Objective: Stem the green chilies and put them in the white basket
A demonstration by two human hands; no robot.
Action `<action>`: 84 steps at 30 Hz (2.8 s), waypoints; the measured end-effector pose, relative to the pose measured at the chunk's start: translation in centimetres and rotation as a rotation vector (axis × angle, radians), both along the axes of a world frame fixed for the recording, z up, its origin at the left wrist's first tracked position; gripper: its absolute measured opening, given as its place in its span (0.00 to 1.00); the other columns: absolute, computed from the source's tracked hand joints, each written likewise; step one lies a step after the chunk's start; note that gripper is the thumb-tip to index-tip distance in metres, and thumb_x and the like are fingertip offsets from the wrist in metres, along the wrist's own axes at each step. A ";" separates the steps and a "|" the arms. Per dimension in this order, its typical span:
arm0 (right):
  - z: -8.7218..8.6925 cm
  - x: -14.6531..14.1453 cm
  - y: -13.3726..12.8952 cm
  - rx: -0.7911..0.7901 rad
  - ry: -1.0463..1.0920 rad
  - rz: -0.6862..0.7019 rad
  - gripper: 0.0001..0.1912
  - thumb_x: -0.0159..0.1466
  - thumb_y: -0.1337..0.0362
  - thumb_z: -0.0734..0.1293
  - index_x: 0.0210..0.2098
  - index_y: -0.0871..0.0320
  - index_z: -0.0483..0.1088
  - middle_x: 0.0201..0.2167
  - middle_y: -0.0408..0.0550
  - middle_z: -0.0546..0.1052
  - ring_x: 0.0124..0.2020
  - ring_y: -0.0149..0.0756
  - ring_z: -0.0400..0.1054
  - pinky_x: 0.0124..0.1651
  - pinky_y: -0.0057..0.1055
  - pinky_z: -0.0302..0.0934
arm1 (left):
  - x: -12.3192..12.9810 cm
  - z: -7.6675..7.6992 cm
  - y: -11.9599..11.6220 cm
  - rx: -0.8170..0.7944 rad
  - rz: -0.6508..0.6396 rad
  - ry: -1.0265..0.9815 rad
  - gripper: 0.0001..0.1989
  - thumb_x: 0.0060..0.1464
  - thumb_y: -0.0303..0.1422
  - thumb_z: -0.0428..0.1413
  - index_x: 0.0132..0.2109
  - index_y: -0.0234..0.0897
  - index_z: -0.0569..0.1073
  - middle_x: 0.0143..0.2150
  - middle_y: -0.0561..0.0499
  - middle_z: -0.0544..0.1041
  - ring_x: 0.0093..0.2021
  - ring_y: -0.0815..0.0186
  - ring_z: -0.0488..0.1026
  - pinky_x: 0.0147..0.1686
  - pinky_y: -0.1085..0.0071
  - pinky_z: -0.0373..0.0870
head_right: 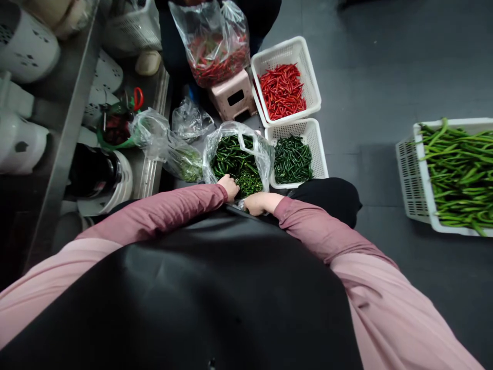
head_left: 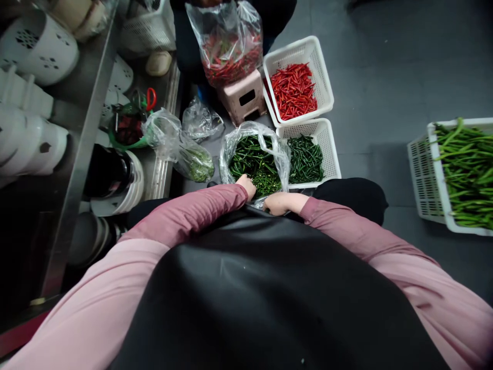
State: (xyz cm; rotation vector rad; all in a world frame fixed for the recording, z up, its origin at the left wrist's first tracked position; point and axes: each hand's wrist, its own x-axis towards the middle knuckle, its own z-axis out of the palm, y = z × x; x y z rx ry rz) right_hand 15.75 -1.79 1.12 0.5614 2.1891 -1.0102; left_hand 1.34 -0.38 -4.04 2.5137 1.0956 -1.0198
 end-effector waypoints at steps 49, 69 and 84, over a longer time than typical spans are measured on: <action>-0.5 1.5 2.9 -0.086 0.238 -1.145 0.13 0.62 0.68 0.58 0.44 0.63 0.69 0.32 0.50 0.75 0.20 0.26 0.62 0.25 0.23 0.60 | -3.0 2.9 3.9 0.133 0.826 -0.697 0.08 0.50 0.32 0.55 0.34 0.36 0.78 0.32 0.50 0.77 0.33 0.66 0.71 0.38 0.73 0.66; -0.4 0.8 3.8 -0.024 0.566 -1.281 0.17 0.57 0.57 0.65 0.40 0.63 0.71 0.24 0.45 0.71 0.20 0.27 0.61 0.25 0.25 0.58 | -1.6 6.2 4.7 -0.318 1.577 -1.497 0.15 0.55 0.42 0.53 0.34 0.31 0.69 0.22 0.55 0.67 0.17 0.79 0.58 0.17 0.80 0.55; -0.1 1.2 4.5 0.385 0.758 -0.818 0.10 0.54 0.64 0.69 0.36 0.61 0.74 0.34 0.50 0.75 0.37 0.36 0.68 0.42 0.30 0.58 | -1.2 5.8 3.7 -0.670 1.461 -1.264 0.20 0.47 0.43 0.60 0.24 0.34 0.63 0.13 0.60 0.56 0.11 0.80 0.49 0.13 0.79 0.43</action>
